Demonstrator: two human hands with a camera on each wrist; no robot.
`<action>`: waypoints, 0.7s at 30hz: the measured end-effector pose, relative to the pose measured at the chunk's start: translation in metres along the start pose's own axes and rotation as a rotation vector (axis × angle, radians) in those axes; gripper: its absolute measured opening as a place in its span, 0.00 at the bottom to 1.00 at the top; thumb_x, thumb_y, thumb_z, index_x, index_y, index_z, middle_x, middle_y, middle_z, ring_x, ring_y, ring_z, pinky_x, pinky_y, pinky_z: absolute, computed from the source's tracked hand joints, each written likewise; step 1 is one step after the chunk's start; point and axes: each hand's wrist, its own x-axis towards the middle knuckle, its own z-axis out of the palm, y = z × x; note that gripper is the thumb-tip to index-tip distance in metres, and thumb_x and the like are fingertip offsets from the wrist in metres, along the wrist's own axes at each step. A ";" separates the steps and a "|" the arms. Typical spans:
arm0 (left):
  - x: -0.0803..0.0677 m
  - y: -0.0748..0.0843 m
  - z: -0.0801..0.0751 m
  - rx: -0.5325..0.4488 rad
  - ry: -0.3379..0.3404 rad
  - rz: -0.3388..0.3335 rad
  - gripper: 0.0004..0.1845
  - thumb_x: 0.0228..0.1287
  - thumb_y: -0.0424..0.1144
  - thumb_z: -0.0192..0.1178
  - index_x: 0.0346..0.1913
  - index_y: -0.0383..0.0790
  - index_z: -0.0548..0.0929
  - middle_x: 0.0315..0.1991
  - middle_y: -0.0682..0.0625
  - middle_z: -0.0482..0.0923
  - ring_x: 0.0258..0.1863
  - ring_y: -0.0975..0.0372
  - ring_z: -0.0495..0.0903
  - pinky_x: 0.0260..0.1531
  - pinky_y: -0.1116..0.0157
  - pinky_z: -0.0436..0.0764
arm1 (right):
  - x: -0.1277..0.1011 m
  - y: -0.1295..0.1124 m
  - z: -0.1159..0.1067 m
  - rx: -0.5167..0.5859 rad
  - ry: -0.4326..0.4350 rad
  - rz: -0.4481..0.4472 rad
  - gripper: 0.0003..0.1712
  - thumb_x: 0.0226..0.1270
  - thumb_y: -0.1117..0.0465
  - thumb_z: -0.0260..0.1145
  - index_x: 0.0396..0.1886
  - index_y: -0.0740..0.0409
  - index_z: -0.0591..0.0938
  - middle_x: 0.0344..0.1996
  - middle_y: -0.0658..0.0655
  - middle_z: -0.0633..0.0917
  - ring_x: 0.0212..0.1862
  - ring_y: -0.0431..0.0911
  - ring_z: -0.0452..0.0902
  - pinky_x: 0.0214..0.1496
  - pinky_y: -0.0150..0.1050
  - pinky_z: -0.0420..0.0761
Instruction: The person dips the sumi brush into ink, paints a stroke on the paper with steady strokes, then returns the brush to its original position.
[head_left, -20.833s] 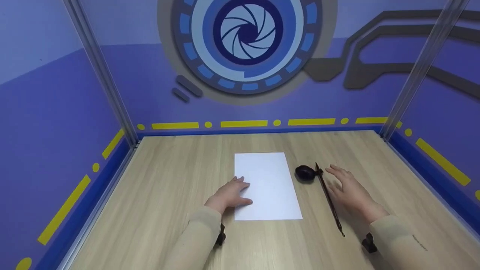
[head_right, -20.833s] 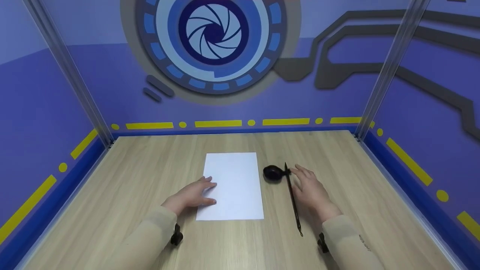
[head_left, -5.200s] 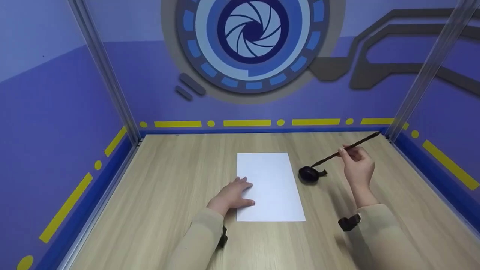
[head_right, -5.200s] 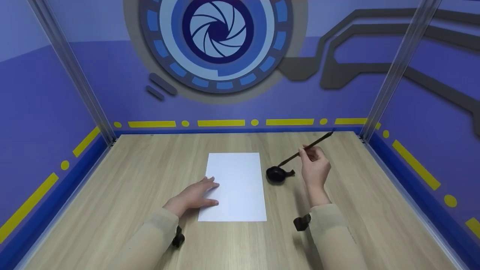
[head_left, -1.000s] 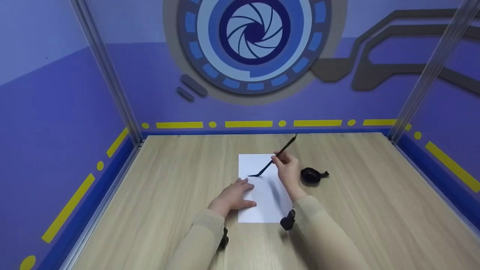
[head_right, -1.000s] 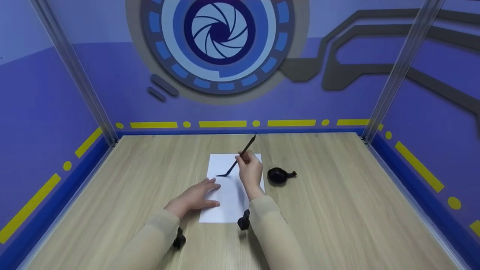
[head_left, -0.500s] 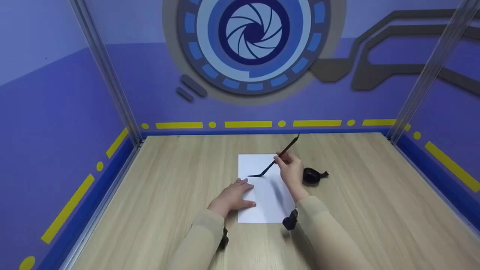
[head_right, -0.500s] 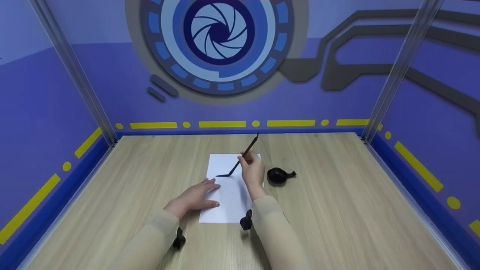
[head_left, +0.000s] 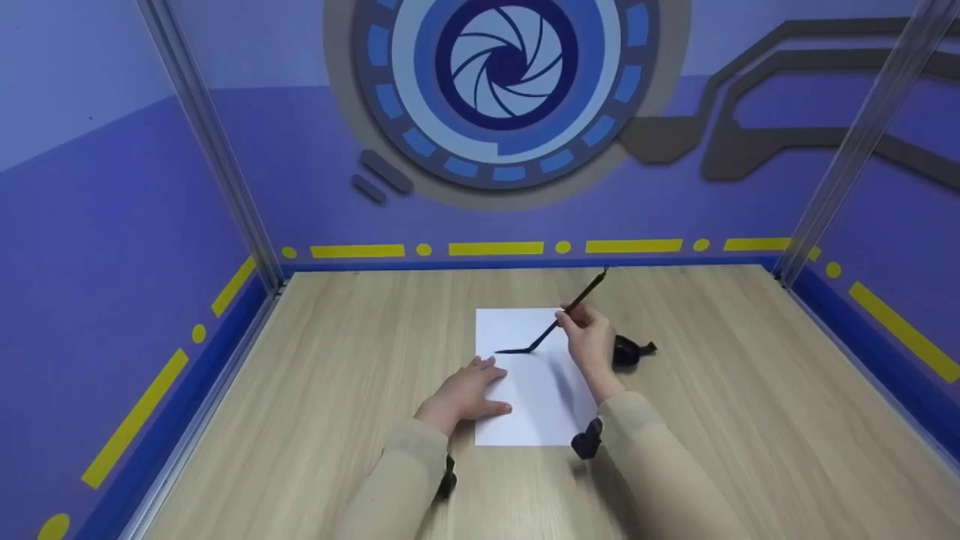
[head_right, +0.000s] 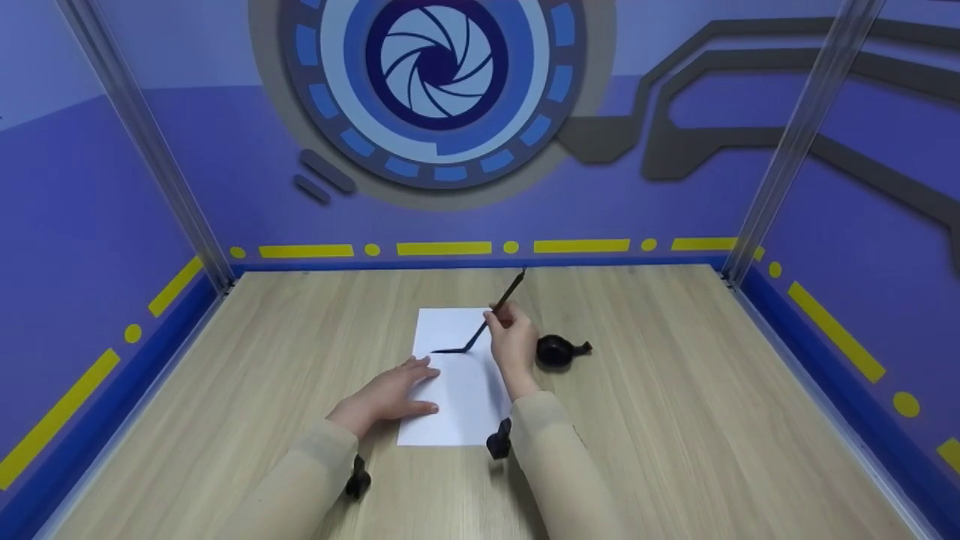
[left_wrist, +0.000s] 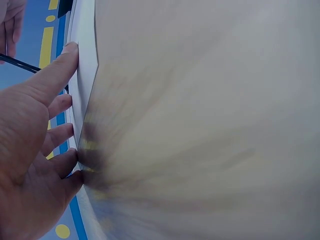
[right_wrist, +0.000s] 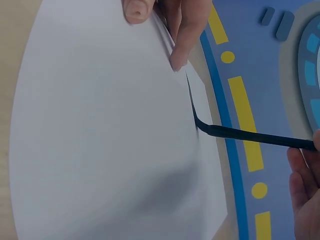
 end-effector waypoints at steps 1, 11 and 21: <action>0.000 0.000 0.000 0.003 0.000 0.000 0.35 0.64 0.52 0.71 0.70 0.39 0.76 0.78 0.40 0.64 0.81 0.44 0.58 0.79 0.45 0.63 | 0.000 0.000 -0.001 -0.004 0.003 0.005 0.06 0.67 0.64 0.73 0.39 0.64 0.88 0.39 0.63 0.92 0.34 0.35 0.85 0.38 0.20 0.80; 0.001 0.000 0.000 0.002 -0.014 -0.008 0.35 0.65 0.53 0.70 0.71 0.41 0.75 0.79 0.41 0.63 0.82 0.45 0.57 0.80 0.46 0.63 | 0.003 0.004 -0.009 -0.018 -0.002 0.034 0.06 0.68 0.63 0.73 0.38 0.62 0.88 0.40 0.61 0.92 0.33 0.32 0.84 0.38 0.21 0.79; 0.002 -0.001 0.001 0.002 -0.017 -0.017 0.36 0.65 0.53 0.70 0.72 0.41 0.75 0.80 0.41 0.63 0.82 0.45 0.56 0.80 0.46 0.62 | 0.005 0.007 -0.016 -0.003 0.007 0.067 0.06 0.68 0.64 0.72 0.40 0.63 0.88 0.41 0.64 0.92 0.32 0.30 0.83 0.38 0.21 0.80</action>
